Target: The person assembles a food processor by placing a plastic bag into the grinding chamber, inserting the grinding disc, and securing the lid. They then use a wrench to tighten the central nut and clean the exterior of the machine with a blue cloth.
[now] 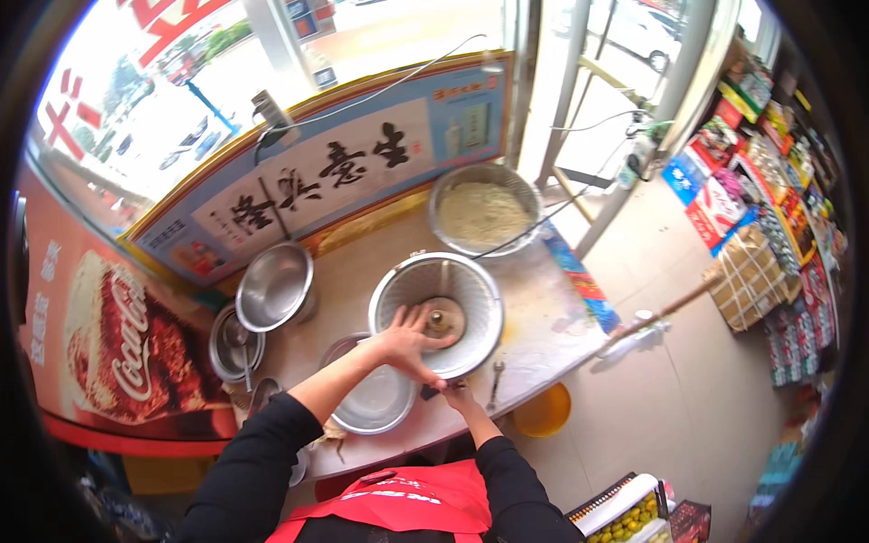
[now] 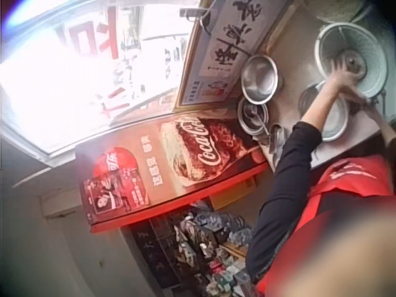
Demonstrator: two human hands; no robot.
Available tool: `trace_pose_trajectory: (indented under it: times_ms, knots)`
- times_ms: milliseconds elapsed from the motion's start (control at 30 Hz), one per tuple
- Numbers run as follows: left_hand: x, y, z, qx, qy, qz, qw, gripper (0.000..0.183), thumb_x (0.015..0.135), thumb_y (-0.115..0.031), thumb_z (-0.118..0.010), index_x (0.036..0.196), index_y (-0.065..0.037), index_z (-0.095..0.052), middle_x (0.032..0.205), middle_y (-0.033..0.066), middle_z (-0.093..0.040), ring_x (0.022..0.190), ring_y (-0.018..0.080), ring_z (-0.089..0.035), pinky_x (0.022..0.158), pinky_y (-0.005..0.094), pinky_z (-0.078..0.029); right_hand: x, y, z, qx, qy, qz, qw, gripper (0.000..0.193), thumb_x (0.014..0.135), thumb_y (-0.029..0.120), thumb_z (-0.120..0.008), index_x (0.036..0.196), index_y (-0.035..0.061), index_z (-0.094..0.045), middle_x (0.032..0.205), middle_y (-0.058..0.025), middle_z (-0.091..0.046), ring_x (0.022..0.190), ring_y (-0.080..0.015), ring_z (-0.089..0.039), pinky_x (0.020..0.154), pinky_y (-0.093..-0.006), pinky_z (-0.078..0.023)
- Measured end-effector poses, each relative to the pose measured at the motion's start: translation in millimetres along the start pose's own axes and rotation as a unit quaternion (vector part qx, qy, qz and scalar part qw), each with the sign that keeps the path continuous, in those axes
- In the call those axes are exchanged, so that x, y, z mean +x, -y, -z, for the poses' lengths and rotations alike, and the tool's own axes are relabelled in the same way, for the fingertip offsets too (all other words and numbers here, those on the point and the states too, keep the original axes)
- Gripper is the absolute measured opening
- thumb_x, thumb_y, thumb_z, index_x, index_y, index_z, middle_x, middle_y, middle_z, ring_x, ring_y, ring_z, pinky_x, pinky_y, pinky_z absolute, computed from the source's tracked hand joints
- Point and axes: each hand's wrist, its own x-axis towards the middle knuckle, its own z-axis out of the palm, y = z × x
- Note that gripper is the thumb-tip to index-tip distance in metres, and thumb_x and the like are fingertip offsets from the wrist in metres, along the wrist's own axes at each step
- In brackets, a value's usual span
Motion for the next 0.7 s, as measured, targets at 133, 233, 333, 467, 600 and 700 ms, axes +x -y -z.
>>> trace_pose_trajectory:
  times_ms: [133, 233, 333, 467, 600, 700]
  knots:
    - [-5, -6, 8, -0.001, 0.003, -0.001, 1.000, 0.105, 0.059, -0.084, -0.071, 0.149, -0.035, -0.048, 0.159, 0.0392, 0.000, 0.150, 0.0516, -0.001, 0.122, 0.0542, 0.003, 13, 60, 94, -0.229, -0.022, -0.155, 0.961, 0.021, 0.084, 0.012, -0.068, 0.103, 0.0022, -0.069, 0.092, -0.0173, -0.072, 0.089, -0.0337, -0.070, 0.079, -0.0424, -0.054]
    - [-8, -11, 13, 0.019, 0.006, 0.003, 1.000, 0.107, 0.061, -0.084, -0.068, 0.151, -0.031, -0.046, 0.160, 0.0378, -0.009, 0.152, 0.0491, -0.003, 0.121, 0.0593, 0.002, 21, 115, 134, -0.207, -0.164, -0.051, 0.963, 0.019, 0.086, 0.013, -0.068, 0.100, 0.0000, -0.066, 0.086, -0.0178, -0.071, 0.081, -0.0316, -0.070, 0.075, -0.0409, -0.055]
    - [-6, -19, 14, 0.074, 0.009, 0.029, 0.997, 0.111, 0.061, -0.089, -0.062, 0.152, -0.028, -0.044, 0.158, 0.0397, -0.014, 0.150, 0.0519, -0.006, 0.121, 0.0588, -0.001, 37, 178, 166, -0.106, -0.232, 0.005, 0.967, 0.019, 0.091, 0.014, -0.067, 0.103, -0.0012, -0.065, 0.077, -0.0072, -0.068, 0.064, -0.0126, -0.064, 0.056, -0.0277, -0.051]
    - [-3, -26, 13, 0.039, -0.003, 0.050, 0.998, 0.119, 0.060, -0.090, -0.061, 0.156, -0.023, -0.037, 0.155, 0.0431, -0.017, 0.147, 0.0568, -0.012, 0.120, 0.0588, -0.004, 54, 264, 180, 0.037, -0.268, 0.094, 0.958, 0.019, 0.096, 0.018, -0.067, 0.101, 0.0001, -0.067, 0.076, -0.0013, -0.066, 0.064, -0.0071, -0.060, 0.056, -0.0237, -0.048]
    - [0, -29, 10, 0.020, 0.040, 0.058, 0.997, 0.125, 0.060, -0.087, -0.064, 0.159, -0.018, -0.029, 0.153, 0.0443, -0.020, 0.148, 0.0571, -0.010, 0.120, 0.0596, -0.004, 57, 321, 160, -0.067, -0.190, 0.187, 0.961, 0.019, 0.095, 0.017, -0.069, 0.101, -0.0007, -0.066, 0.076, 0.0001, -0.065, 0.067, -0.0082, -0.058, 0.063, -0.0262, -0.050]
    - [3, -27, 14, 0.020, 0.072, 0.058, 0.996, 0.130, 0.060, -0.088, -0.065, 0.160, -0.015, -0.026, 0.155, 0.0362, -0.028, 0.149, 0.0530, -0.012, 0.120, 0.0606, -0.003, 57, 339, 130, -0.146, -0.094, 0.224, 0.959, 0.016, 0.093, 0.007, -0.068, 0.106, -0.0013, -0.066, 0.087, -0.0056, -0.066, 0.075, -0.0126, -0.061, 0.070, -0.0275, -0.050]
